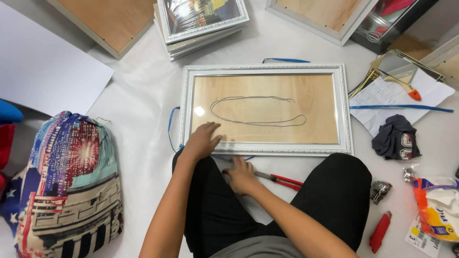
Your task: Cutting plastic straps and cleaning the back of a picture frame with a brush and cloth
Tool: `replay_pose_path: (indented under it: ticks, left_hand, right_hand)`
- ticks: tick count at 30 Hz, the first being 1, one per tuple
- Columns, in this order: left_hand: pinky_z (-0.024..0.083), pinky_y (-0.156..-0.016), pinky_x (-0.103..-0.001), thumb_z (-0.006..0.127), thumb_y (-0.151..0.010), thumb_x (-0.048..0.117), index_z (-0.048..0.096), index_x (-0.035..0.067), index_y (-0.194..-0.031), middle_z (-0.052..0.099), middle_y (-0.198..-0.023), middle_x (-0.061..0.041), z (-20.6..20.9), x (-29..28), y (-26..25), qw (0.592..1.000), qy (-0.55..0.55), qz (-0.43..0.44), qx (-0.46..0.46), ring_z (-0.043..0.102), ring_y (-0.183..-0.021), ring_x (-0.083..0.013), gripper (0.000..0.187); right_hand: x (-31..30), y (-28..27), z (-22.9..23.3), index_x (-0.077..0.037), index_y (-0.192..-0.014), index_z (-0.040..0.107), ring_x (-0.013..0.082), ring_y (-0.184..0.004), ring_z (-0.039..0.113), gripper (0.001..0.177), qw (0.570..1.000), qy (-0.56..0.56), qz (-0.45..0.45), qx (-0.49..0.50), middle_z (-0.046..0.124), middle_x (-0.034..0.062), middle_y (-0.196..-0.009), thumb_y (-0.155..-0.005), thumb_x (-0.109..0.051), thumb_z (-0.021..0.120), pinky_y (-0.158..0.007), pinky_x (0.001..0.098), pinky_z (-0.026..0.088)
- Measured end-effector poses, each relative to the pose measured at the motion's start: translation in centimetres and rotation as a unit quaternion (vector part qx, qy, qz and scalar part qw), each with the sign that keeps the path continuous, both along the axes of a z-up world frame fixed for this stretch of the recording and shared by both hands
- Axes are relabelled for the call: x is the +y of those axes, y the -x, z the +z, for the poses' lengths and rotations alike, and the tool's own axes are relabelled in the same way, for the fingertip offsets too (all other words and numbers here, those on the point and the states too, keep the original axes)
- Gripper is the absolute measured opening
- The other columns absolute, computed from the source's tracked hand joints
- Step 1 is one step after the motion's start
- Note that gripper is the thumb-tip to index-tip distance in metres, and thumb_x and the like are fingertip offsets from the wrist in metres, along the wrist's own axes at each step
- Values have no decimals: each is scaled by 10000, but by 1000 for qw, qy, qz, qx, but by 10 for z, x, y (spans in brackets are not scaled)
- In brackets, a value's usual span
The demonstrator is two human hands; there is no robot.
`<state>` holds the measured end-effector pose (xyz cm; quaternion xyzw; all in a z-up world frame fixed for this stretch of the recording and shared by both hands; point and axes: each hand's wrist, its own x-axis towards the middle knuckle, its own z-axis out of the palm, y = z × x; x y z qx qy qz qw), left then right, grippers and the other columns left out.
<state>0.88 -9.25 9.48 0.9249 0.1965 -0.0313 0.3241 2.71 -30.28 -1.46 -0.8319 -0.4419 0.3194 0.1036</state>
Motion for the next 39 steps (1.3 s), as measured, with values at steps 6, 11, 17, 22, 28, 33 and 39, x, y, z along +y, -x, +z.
replay_pose_path:
  ticks: [6,11,17,22,28,33,39]
  left_hand:
    - [555,-959,-572,655,-888,440,638,69,-1375,567,-1391,-221,-89,24,-22,939,-137,-33,314,639,-1199,-462,612]
    - [568,-846,-619,672,-834,307,705,34,-1283,690,-1258,-228,-72,46,-26,880,-104,95,454,663,-1140,-471,526]
    - [432,-1138,-538,560,-928,544,610,-76,-1421,638,-1416,-285,-23,96,21,887,53,95,448,552,-1379,-425,794]
    - [539,-974,-507,564,-943,509,714,83,-1070,709,-1115,-173,-132,117,97,942,-73,82,318,643,-1163,-376,469]
    - [475,-951,-398,410,-1030,280,485,271,-1327,595,-1130,-11,-117,72,142,945,-228,6,235,584,-1111,-225,307]
    - [492,-933,-406,481,-962,274,473,362,-1425,687,-1098,21,-91,86,127,938,-232,-60,248,717,-1022,-212,472]
    - [571,-786,-502,618,-970,198,615,21,-1330,711,-937,-234,-24,64,15,937,82,318,-118,716,-893,-404,402]
  right_hand:
    - [-9,-26,23,-78,-1353,641,433,-1280,566,466,986,-125,-4,113,654,238,-1306,-908,-119,509,-1063,534,458]
    - [-24,-112,-2,-109,-1292,673,395,-1317,574,409,966,-126,-179,-138,649,213,-1310,-908,-220,586,-1057,504,488]
    - [-46,-164,-17,-152,-1413,605,370,-1371,470,439,962,-9,-173,-212,504,176,-1453,-994,-241,509,-1066,492,441]
    - [-60,-181,-71,-164,-1018,624,210,-932,561,133,910,-109,-80,-393,511,-8,-931,-995,-199,498,-782,367,457]
    - [-38,-204,-58,-114,-1118,599,283,-1024,581,198,935,-56,-126,-326,540,76,-1060,-953,-200,530,-810,423,486]
    - [-3,-227,1,-19,-1483,493,466,-1369,417,592,940,-67,-289,-166,402,267,-1496,-933,-220,584,-1028,605,432]
    - [-16,-253,-70,-164,-1131,754,268,-1091,601,228,922,-115,-216,-301,614,50,-1107,-956,-257,643,-861,430,539]
